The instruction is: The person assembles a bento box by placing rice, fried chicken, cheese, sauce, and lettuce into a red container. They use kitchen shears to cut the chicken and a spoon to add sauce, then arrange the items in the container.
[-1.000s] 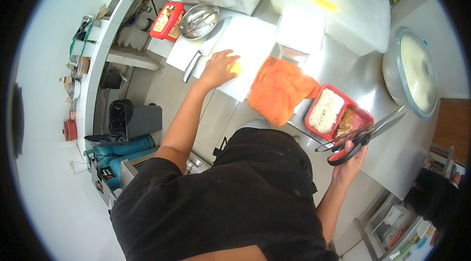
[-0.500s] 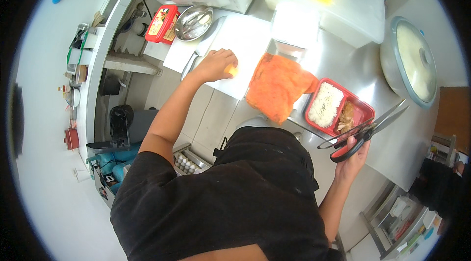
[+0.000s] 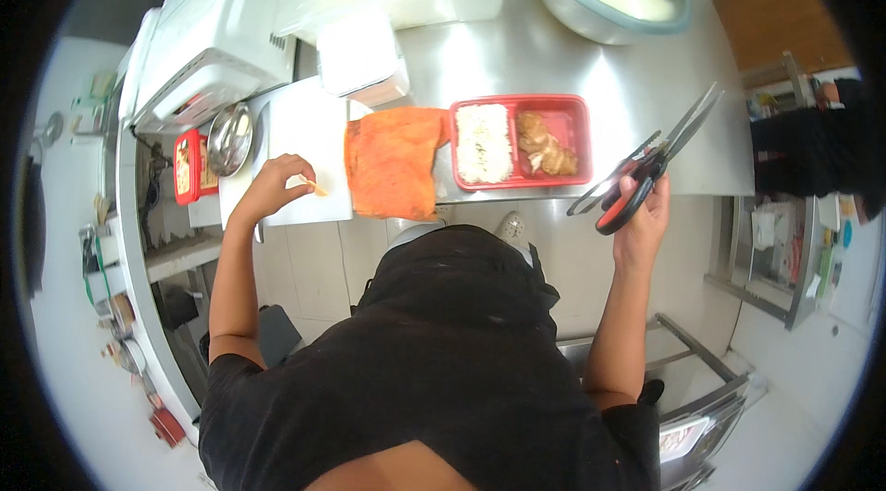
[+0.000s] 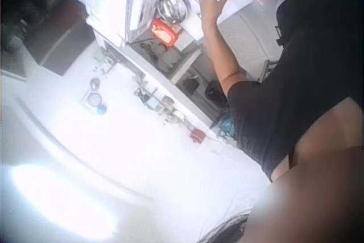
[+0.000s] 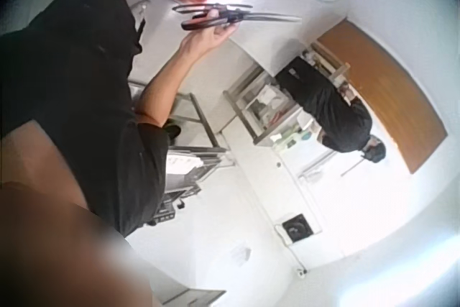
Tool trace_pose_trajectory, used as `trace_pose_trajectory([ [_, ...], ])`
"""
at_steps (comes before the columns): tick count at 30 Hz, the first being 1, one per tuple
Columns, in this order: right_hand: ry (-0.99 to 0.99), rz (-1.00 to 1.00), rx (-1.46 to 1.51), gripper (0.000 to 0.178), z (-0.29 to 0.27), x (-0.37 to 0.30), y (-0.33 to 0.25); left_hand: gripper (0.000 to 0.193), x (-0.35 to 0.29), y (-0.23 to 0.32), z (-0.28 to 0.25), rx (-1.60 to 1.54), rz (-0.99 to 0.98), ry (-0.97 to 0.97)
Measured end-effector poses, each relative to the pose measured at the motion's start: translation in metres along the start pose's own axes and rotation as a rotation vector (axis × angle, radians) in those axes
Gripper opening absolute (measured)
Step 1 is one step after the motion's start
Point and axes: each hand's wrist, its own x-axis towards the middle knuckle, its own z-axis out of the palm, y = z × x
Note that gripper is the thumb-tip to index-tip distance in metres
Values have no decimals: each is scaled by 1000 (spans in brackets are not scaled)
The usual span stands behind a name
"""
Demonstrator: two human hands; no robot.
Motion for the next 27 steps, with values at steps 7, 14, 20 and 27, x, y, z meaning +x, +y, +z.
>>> trace_pose_trajectory([
  [7,137,-62,39,42,-38,-15,-2,13,77,106,-17,-173,358,45],
  [14,197,-78,70,41,-51,-37,2,18,210,210,8,-70,691,-151],
  [20,337,-88,115,42,-58,-62,8,23,254,249,31,399,713,-401],
  [27,440,-84,124,44,-72,-90,15,22,274,256,66,335,787,-504],
])
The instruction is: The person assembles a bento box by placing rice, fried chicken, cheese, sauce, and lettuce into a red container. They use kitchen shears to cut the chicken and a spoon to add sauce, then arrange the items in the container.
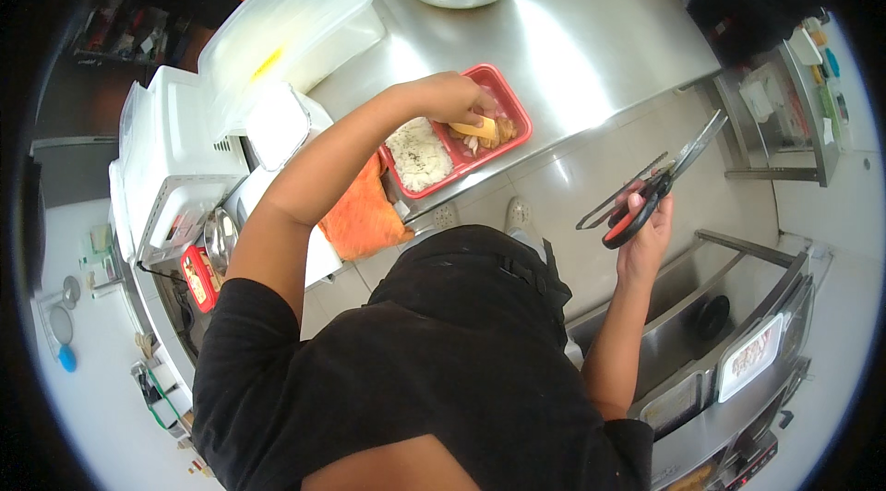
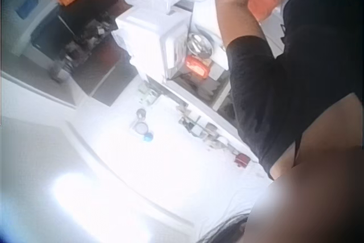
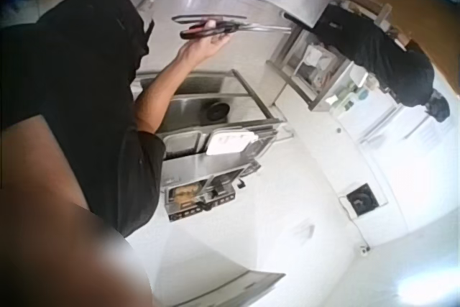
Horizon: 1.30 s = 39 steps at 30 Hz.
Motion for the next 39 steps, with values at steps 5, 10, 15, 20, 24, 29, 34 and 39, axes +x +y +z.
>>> trace_pose_trajectory([
  [5,27,4,-3,43,-6,-5,-2,23,16,-7,16,11,37,-5],
  [10,24,0,-10,44,-5,-6,-2,20,20,-10,20,232,78,55],
  [15,23,-1,-13,45,-4,-3,-2,15,18,-11,22,161,88,121],
  [20,11,8,6,46,-4,2,-1,14,17,-16,27,63,44,147],
  [24,-12,29,17,45,-2,7,2,14,11,-18,30,95,140,244],
  [29,-55,62,6,45,-1,17,6,15,-4,-5,11,-60,104,378],
  [34,-195,197,41,48,24,29,23,18,-59,25,-2,-466,-109,717],
  [39,-499,300,83,46,92,33,51,33,-93,96,63,-780,-286,639],
])
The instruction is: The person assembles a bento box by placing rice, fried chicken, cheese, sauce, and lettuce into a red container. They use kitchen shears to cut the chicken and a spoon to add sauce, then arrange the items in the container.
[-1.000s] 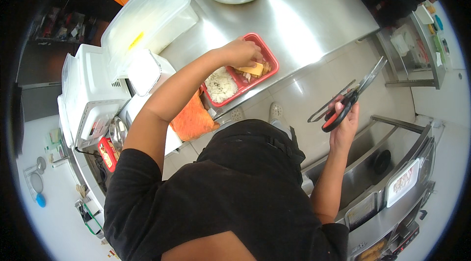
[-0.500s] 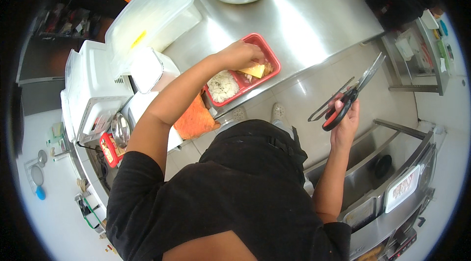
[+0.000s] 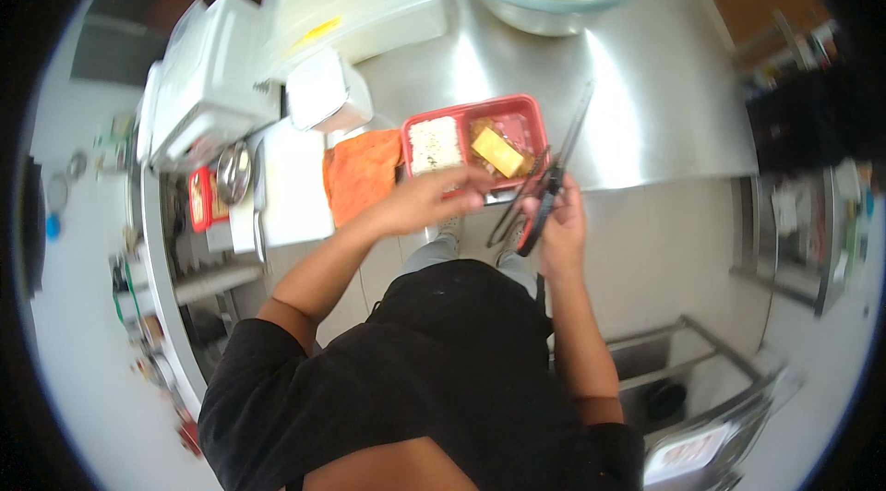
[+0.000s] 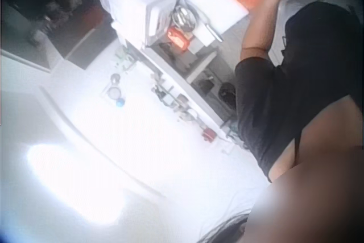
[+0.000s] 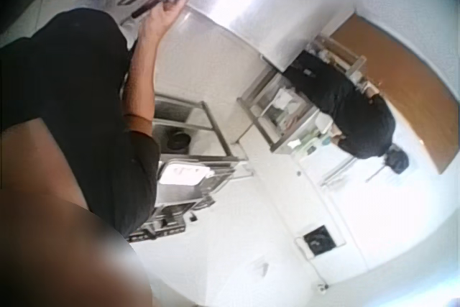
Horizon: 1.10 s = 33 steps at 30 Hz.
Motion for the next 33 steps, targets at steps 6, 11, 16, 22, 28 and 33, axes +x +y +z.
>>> trace_pose_trajectory([
  [6,-233,228,-25,48,67,15,19,30,-59,-12,36,-240,-230,376],
  [11,-421,276,-183,49,114,6,36,24,-118,-38,16,-576,-262,545],
  [16,-565,271,-511,51,159,-6,64,24,-197,-77,-18,-699,-176,750],
  [22,-683,383,-587,46,247,-42,128,25,-298,-128,-66,-653,-153,885],
  [28,-874,487,-582,41,327,-70,171,26,-379,-150,-95,-649,-103,1111],
  [33,-1276,637,-849,41,381,-94,204,32,-450,-143,-65,-529,-313,1433],
])
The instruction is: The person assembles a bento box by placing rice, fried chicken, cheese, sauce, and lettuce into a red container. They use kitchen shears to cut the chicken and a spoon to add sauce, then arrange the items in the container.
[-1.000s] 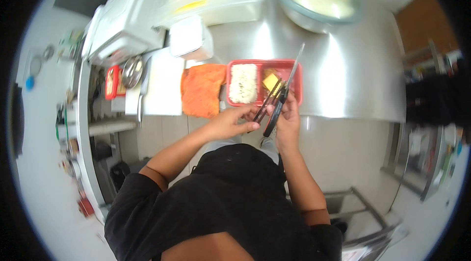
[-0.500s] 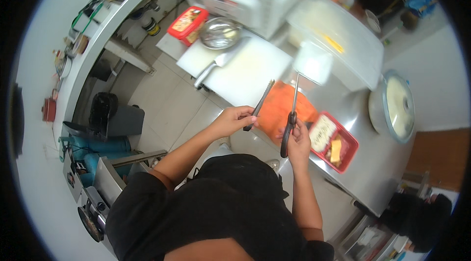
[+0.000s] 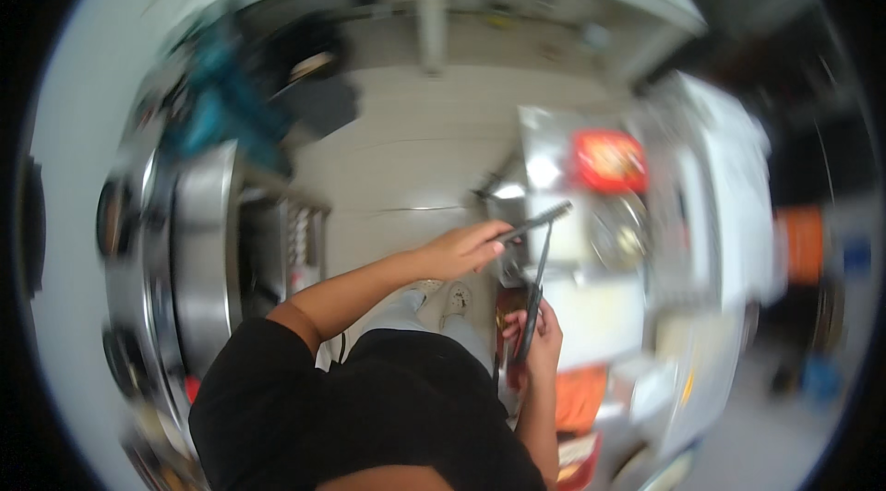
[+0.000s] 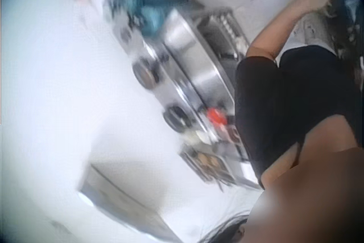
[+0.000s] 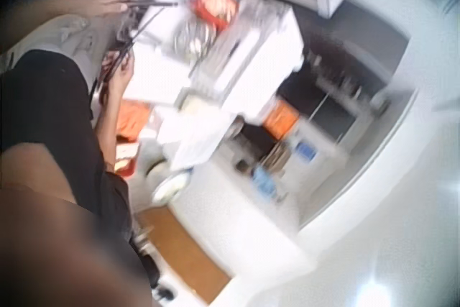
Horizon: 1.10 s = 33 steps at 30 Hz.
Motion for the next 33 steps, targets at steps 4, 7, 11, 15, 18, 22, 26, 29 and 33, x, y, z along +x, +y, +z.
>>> trace_pose_trajectory([
  [4,-473,47,-179,36,42,61,5,38,-92,-26,-21,76,17,521],
  [7,-830,156,-388,24,105,105,17,39,-199,-39,3,128,-151,999],
  [11,-1335,-18,-733,31,223,95,14,39,-329,-25,77,165,-318,1612],
  [15,-1760,-150,-892,48,355,-19,34,36,-462,-14,175,154,-547,2211],
  [18,-1987,-173,-933,45,408,-118,47,36,-519,-11,241,284,-900,2512],
  [22,-2244,-281,-916,41,462,-252,72,32,-577,-23,279,304,-1029,2754],
  [26,-2384,-579,-888,32,527,-395,121,31,-655,-30,272,414,-1112,2781],
  [29,-2359,-1079,-1096,36,584,-492,166,33,-708,-27,255,409,-1206,2728],
  [33,-2150,-1060,-1557,40,637,-581,220,28,-769,-13,229,539,-1339,2598],
])
